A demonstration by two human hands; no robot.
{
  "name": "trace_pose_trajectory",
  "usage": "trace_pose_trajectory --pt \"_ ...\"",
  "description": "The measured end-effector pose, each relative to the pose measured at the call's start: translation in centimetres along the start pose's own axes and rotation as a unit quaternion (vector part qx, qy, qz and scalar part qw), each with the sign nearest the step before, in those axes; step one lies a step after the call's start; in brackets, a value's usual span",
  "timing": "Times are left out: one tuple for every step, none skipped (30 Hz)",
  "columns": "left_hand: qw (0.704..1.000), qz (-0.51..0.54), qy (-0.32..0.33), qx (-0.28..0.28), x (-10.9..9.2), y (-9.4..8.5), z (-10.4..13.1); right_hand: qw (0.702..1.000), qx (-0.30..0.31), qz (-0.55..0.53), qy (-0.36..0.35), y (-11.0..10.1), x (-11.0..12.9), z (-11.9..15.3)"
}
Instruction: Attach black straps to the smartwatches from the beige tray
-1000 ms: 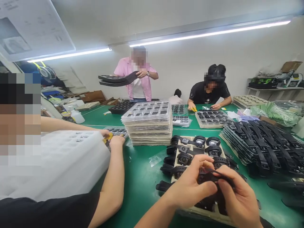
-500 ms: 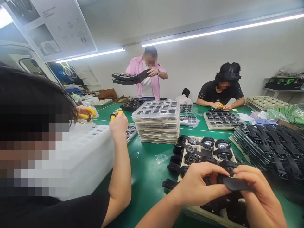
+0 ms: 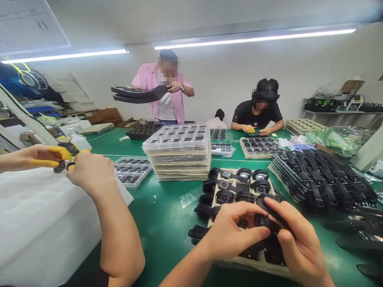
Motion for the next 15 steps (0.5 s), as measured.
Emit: trace_pose_trajectory --pt "1.0 -0.003 0.004 0.002 0.0 0.0 0.0 0.999 0.014 0.004 -0.029 0.2 0.8 -0.2" --pt "1.0 -0.005 0.006 0.003 0.0 0.0 0.0 0.998 0.009 0.005 -0.054 0.3 1.5 -0.4" --pt "1.0 -0.006 0.006 0.001 0.0 0.1 0.0 0.997 -0.014 0.003 -0.07 0.3 2.1 -0.6" --pt "1.0 -0.004 0.005 -0.003 0.1 0.0 0.0 0.996 -0.053 -0.003 -0.073 0.1 2.4 -0.6" --pt "1.0 0.001 0.004 -0.006 0.2 0.0 0.1 0.993 -0.09 -0.012 -0.071 0.0 2.5 -0.6" --pt "1.0 0.005 0.002 -0.009 0.4 0.1 0.1 0.991 -0.117 -0.02 -0.066 0.0 2.6 -0.6" --pt "1.0 0.009 0.001 -0.013 0.5 0.0 0.2 0.989 -0.134 -0.026 -0.063 0.1 2.5 -0.5" --pt "1.0 0.012 0.0 -0.017 0.7 0.0 0.2 0.988 -0.14 -0.031 -0.06 0.2 2.5 -0.5" --pt "1.0 0.012 -0.001 -0.02 0.8 -0.1 0.2 0.988 -0.137 -0.035 -0.057 0.3 2.4 -0.5" --pt "1.0 0.009 -0.001 -0.024 0.8 -0.1 0.3 0.989 -0.129 -0.04 -0.057 0.4 2.3 -0.5" --pt "1.0 0.004 0.001 -0.025 0.8 -0.2 0.3 0.991 -0.116 -0.041 -0.059 0.5 2.2 -0.6" --pt "1.0 -0.003 0.003 -0.024 0.7 -0.3 0.2 0.992 -0.099 -0.039 -0.063 0.4 2.1 -0.7" --pt "1.0 -0.011 0.005 -0.022 0.7 -0.3 0.2 0.994 -0.077 -0.03 -0.07 0.4 2.0 -0.8" --pt "1.0 -0.018 0.003 -0.018 0.6 -0.4 0.2 0.995 -0.054 -0.017 -0.08 0.4 2.0 -0.9" --pt "1.0 -0.023 -0.001 -0.015 0.6 -0.4 0.2 0.995 -0.033 0.0 -0.091 0.3 2.0 -0.9"
Point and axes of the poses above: each hand's wrist, its own z-axis away from the middle knuckle, its own y-axis out of the palm, x = y × z, the point moved 7 cm from there along -z, towards the middle knuckle, and after that the axes turned 1 degree about -z, right-handed, at the moved point
